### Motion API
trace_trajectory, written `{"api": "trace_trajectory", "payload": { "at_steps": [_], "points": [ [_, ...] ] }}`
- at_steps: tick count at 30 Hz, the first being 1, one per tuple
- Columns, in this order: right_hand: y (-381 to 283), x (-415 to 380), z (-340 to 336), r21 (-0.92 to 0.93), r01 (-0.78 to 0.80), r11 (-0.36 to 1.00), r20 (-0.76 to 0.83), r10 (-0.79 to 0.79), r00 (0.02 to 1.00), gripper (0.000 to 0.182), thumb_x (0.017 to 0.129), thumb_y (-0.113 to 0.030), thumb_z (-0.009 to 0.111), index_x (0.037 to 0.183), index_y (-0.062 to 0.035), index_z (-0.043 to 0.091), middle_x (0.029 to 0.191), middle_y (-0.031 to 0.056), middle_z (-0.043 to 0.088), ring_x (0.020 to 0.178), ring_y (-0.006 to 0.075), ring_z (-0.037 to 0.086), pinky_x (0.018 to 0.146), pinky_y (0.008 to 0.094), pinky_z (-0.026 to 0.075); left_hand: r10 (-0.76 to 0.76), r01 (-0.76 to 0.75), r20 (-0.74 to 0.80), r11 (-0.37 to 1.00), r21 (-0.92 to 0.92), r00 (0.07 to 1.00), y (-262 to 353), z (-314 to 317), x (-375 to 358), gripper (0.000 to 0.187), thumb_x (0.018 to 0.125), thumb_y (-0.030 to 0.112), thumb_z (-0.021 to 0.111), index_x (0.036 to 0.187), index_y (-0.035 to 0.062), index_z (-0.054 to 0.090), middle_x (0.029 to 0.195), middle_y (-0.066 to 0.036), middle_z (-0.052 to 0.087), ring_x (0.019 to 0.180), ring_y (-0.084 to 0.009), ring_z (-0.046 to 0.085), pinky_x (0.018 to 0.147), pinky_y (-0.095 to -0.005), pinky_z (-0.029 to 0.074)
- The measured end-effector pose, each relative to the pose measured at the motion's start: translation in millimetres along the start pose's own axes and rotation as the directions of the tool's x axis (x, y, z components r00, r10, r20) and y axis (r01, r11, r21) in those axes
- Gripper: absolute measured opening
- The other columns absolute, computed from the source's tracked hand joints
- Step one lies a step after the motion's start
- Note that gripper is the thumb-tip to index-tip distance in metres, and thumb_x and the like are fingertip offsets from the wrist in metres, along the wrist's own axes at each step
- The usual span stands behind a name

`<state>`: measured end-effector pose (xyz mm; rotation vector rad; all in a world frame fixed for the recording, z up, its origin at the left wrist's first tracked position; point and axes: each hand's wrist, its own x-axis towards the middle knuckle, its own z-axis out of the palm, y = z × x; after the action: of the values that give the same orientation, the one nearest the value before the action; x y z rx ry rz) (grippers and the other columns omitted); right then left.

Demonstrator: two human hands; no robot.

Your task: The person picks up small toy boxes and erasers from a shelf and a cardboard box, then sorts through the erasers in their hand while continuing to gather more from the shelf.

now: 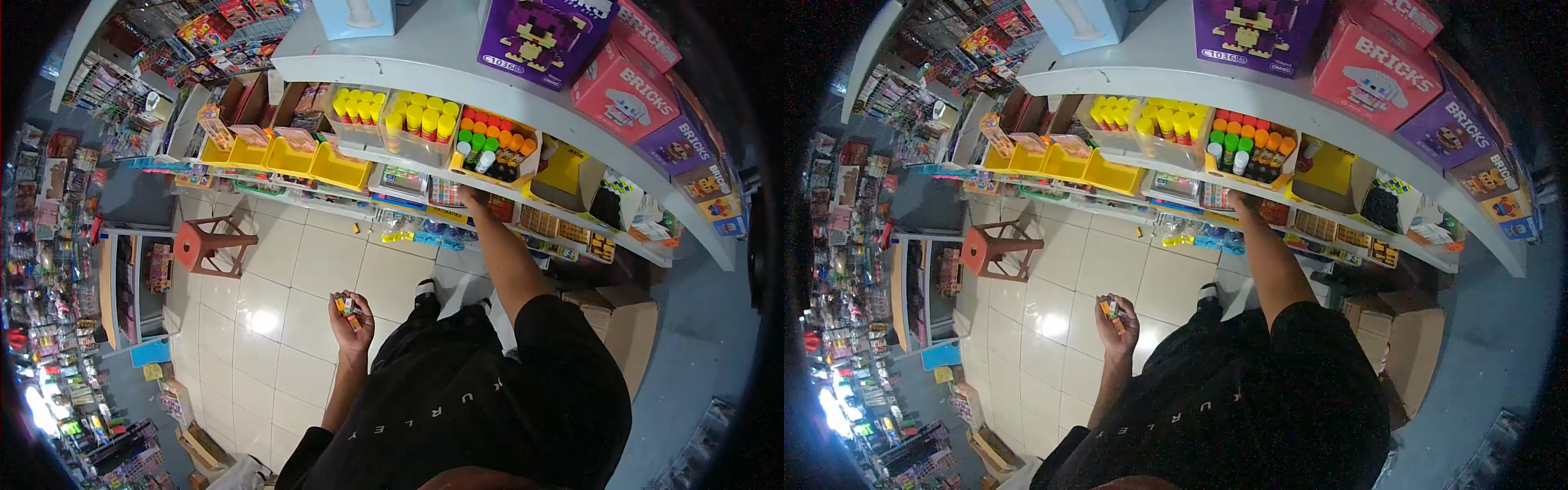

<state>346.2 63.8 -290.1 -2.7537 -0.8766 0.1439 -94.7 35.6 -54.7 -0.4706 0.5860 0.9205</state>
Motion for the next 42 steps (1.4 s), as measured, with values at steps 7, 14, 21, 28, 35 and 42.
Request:
{"api": "trace_trajectory", "payload": {
  "at_steps": [7, 14, 21, 28, 35, 42],
  "points": [
    [-20.6, -25.5, -50.6, 0.018, 0.027, 0.999, -0.075, -0.025, 0.997, 0.034, 0.088, -0.028, 0.054, 0.115, -0.0109, 0.064, 0.118, 0.0187, 0.063, 0.111, 0.0382, 0.057, 0.097, 0.0478, 0.044, 0.043, -0.043, -0.004, 0.998, 0.045, 0.999, 10.0, -0.9, -3.3, 0.023, 0.096, 0.026, 0.057, 0.085, 0.0075, 0.064, 0.087, -0.006, 0.066, 0.084, -0.0180, 0.064, 0.079, -0.0305, 0.058],
    [-55.3, -54.2, -116.1, 0.017, 0.137, 0.990, 0.243, -0.137, 0.960, 0.061, 0.081, -0.007, 0.055, 0.140, -0.0077, 0.039, 0.139, 0.0230, 0.045, 0.127, 0.0404, 0.045, 0.108, 0.0471, 0.037, -0.019, 0.021, -0.020, 0.992, 0.128, 1.000, -11.3, 21.4, 10.5, 0.020, 0.093, 0.025, 0.061, 0.091, 0.0057, 0.062, 0.087, -0.005, 0.064, 0.085, -0.0177, 0.061, 0.079, -0.0278, 0.056],
    [-61.9, -119.3, -171.9, 0.711, 0.270, 0.650, -0.014, -0.371, 0.928, 0.016, 0.084, -0.011, 0.068, 0.096, -0.0021, 0.061, 0.085, 0.0113, 0.067, 0.078, 0.0216, 0.068, 0.069, 0.0335, 0.053, -0.178, 0.163, 0.052, 0.964, 0.211, 0.983, -68.2, 48.6, 64.9, 0.028, 0.097, 0.032, 0.055, 0.100, 0.0047, 0.058, 0.093, -0.008, 0.063, 0.091, -0.0187, 0.063, 0.083, -0.0287, 0.056],
    [-105.1, -225.8, -283.4, 0.867, 0.224, 0.445, 0.070, -0.553, 0.830, 0.028, 0.081, -0.022, 0.077, 0.091, -0.0001, 0.063, 0.081, 0.0099, 0.069, 0.069, 0.0139, 0.068, 0.062, 0.0278, 0.053, -0.342, 0.263, 0.160, 0.888, 0.378, 0.926, -115.9, 63.2, 74.5, 0.039, 0.098, 0.044, 0.048, 0.099, 0.0060, 0.058, 0.088, -0.008, 0.064, 0.086, -0.0210, 0.064, 0.078, -0.0328, 0.055],
    [-96.1, -216.4, -305.3, 0.833, 0.151, 0.532, 0.165, -0.499, 0.851, 0.019, 0.083, -0.016, 0.071, 0.089, -0.0001, 0.063, 0.080, 0.0129, 0.069, 0.071, 0.0177, 0.069, 0.064, 0.0300, 0.054, -0.348, 0.233, 0.163, 0.844, 0.484, 0.923, -147.8, 65.3, 82.4, 0.045, 0.097, 0.049, 0.045, 0.095, 0.0072, 0.059, 0.083, -0.006, 0.063, 0.077, -0.0189, 0.062, 0.071, -0.0327, 0.052],
    [-12.4, -205.2, -268.6, 0.891, 0.003, 0.453, 0.239, -0.475, 0.847, 0.017, 0.082, -0.017, 0.074, 0.085, -0.0035, 0.063, 0.080, 0.0064, 0.067, 0.076, 0.0149, 0.066, 0.068, 0.0299, 0.053, -0.192, 0.109, 0.193, 0.921, 0.373, 0.962, -144.2, 52.5, 98.8, 0.025, 0.099, 0.029, 0.051, 0.094, 0.0058, 0.058, 0.086, -0.007, 0.062, 0.082, -0.0179, 0.061, 0.079, -0.0305, 0.054]
  ]
}}
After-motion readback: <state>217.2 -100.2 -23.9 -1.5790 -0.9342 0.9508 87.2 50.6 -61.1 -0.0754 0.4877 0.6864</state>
